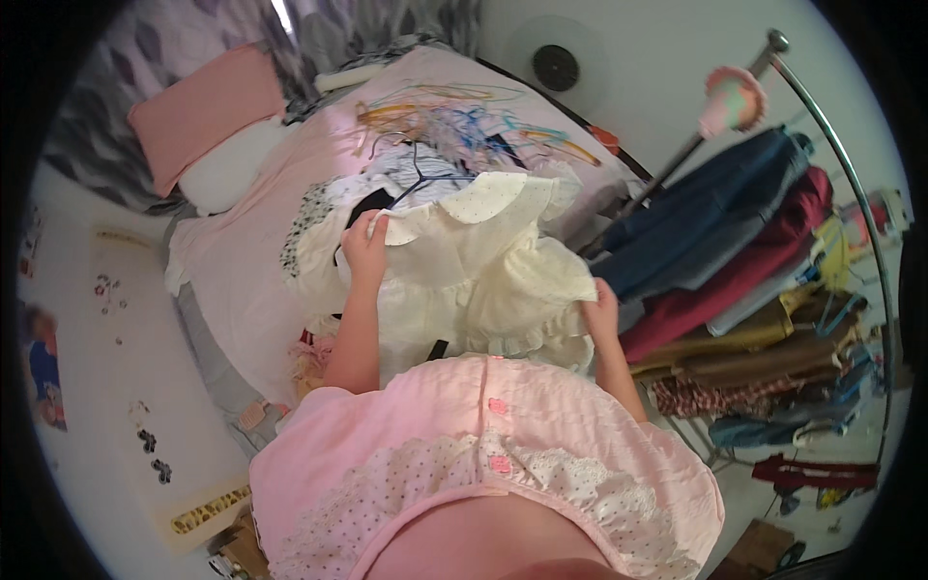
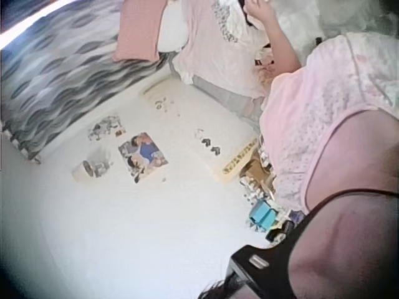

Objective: The person takes clothing items from a pile on a bed, places each one on a plastic hanger, and hangs them onto a metal clothing rack.

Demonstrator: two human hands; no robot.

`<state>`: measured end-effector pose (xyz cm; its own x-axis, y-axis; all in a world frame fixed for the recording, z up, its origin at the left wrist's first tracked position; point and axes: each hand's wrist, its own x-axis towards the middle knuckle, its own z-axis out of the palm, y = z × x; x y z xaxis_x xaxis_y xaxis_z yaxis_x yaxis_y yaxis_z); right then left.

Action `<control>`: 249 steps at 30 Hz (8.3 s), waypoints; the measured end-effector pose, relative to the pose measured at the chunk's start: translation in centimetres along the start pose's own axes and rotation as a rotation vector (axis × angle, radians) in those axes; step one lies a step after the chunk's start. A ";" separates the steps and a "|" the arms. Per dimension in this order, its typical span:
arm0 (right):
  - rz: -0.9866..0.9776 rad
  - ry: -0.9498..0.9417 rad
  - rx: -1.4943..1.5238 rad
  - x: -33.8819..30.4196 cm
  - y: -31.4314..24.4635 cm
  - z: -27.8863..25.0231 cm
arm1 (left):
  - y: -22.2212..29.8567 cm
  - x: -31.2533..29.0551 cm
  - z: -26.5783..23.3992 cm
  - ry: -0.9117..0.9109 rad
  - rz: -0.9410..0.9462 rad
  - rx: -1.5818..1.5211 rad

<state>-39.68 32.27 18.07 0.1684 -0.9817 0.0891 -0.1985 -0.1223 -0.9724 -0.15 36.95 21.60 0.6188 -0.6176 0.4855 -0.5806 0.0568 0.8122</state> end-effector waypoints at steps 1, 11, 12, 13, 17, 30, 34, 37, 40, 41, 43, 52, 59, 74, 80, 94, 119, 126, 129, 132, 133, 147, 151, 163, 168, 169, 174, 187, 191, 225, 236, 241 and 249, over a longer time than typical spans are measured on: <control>0.056 -0.018 -0.118 -1.3 0.7 -0.9 | 0.8 -0.5 0.5 -0.061 0.009 0.006; 0.251 0.114 -0.397 -11.1 9.8 -9.4 | 12.4 -8.0 5.6 -0.518 -0.132 -0.517; 0.151 0.116 -0.399 -11.4 9.3 -9.8 | 13.3 -8.8 5.7 -0.600 -0.186 -0.503; 0.055 0.121 -0.404 -11.6 8.5 -10.2 | 14.2 -9.5 6.1 -0.687 -0.240 -0.489; 0.546 0.068 -0.314 -12.5 -0.5 -10.5 | 16.7 -13.1 8.5 -0.744 -0.108 -0.328; -0.058 0.235 0.179 -11.3 -7.6 -3.8 | 22.3 -21.3 12.1 -1.221 -0.240 -0.574; -0.076 0.483 0.243 -11.4 -7.0 -5.0 | 24.8 -22.6 11.3 -1.411 -0.341 -0.817; 0.042 0.542 0.390 -12.2 -6.8 -7.1 | 24.5 -23.1 12.0 -1.636 -0.335 -0.845; 0.031 0.414 0.339 -13.7 -7.1 -10.4 | 24.0 -22.2 12.9 -1.713 -0.130 -0.770; 0.014 0.354 0.215 -14.2 -7.6 -11.5 | 23.5 -21.6 13.4 -1.716 0.022 -0.665; 0.059 0.214 0.132 -15.9 -8.6 -14.0 | 22.2 -20.3 14.5 -1.635 0.143 -0.628; 0.124 -0.120 0.049 -19.4 -13.3 -19.8 | 24.9 -15.4 13.4 -1.046 0.918 -0.274; 0.360 0.245 0.303 -19.2 -12.8 -21.6 | 24.9 -13.8 11.5 -0.973 0.799 -0.330; -0.042 0.078 -0.557 -17.5 -14.4 -16.7 | 25.2 -9.3 8.4 -0.947 0.648 -0.118; -0.101 0.143 -0.451 -16.6 -14.7 -16.5 | 24.8 -7.5 8.6 -1.017 0.783 -0.142; -0.163 0.292 -0.667 -14.3 -19.4 -18.9 | 24.0 -9.0 9.7 -0.739 1.005 -0.191; -0.447 0.384 -0.505 -18.0 -14.9 -15.8 | 21.7 -8.7 9.9 -0.672 0.712 -0.102; 0.260 -0.049 0.034 -18.6 -10.7 -19.4 | 19.1 -8.2 9.7 -0.676 0.745 -0.160; 0.312 -0.086 0.198 -19.2 -10.1 -19.2 | 18.0 -8.5 9.4 -0.726 0.707 -0.166; 0.413 -0.129 0.365 -19.2 -9.7 -19.1 | 17.5 -8.6 9.3 -0.753 0.704 -0.207; 0.461 -0.149 0.448 -19.2 -9.5 -19.0 | 17.3 -8.5 9.2 -0.741 0.732 -0.241; 0.440 -0.234 0.702 -19.1 -8.1 -18.8 | 16.8 -8.2 9.3 -0.663 0.727 -0.227; 0.490 -0.315 0.703 -18.9 -8.0 -19.0 | 16.9 -8.3 9.3 -0.633 0.760 -0.150; 0.462 0.149 0.393 -18.6 -8.8 -18.5 | 17.0 -7.6 8.5 -0.637 0.905 -0.109; 0.061 0.328 -0.235 -18.9 -11.9 -16.9 | 15.9 -8.3 8.7 -0.593 0.825 -0.077; -0.104 0.359 -0.387 -18.9 -12.1 -16.7 | 15.8 -8.3 8.7 -0.567 0.776 -0.066; -0.456 0.365 -0.849 -18.9 -12.0 -15.6 | 16.2 -8.7 8.6 -0.507 0.725 -0.089; -0.279 0.483 -0.668 -19.1 -11.3 -16.0 | 16.6 -8.8 8.6 -0.488 0.748 -0.176; -0.157 0.510 -0.634 -18.8 -10.8 -15.8 | 16.7 -9.0 8.6 -0.527 0.755 -0.173; 0.000 0.728 -0.464 -23.4 -10.0 -18.1 | 20.5 -10.2 7.3 -1.161 0.182 -0.567; -0.004 0.692 -0.613 -23.9 -9.5 -17.8 | 20.4 -11.6 8.3 -0.717 0.513 -0.449; -0.089 0.679 -0.793 -23.9 -10.3 -16.9 | 20.4 -10.6 8.5 -0.698 0.501 -0.431; -0.179 0.706 -0.818 -23.9 -10.0 -16.5 | 20.5 -9.9 8.4 -0.756 0.392 -0.400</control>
<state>-57.69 54.52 29.19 -0.2805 -0.7708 0.5720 -0.8514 -0.0753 -0.5190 -22.63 37.62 30.73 -0.1720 -0.8349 0.5228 -0.3632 0.5471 0.7542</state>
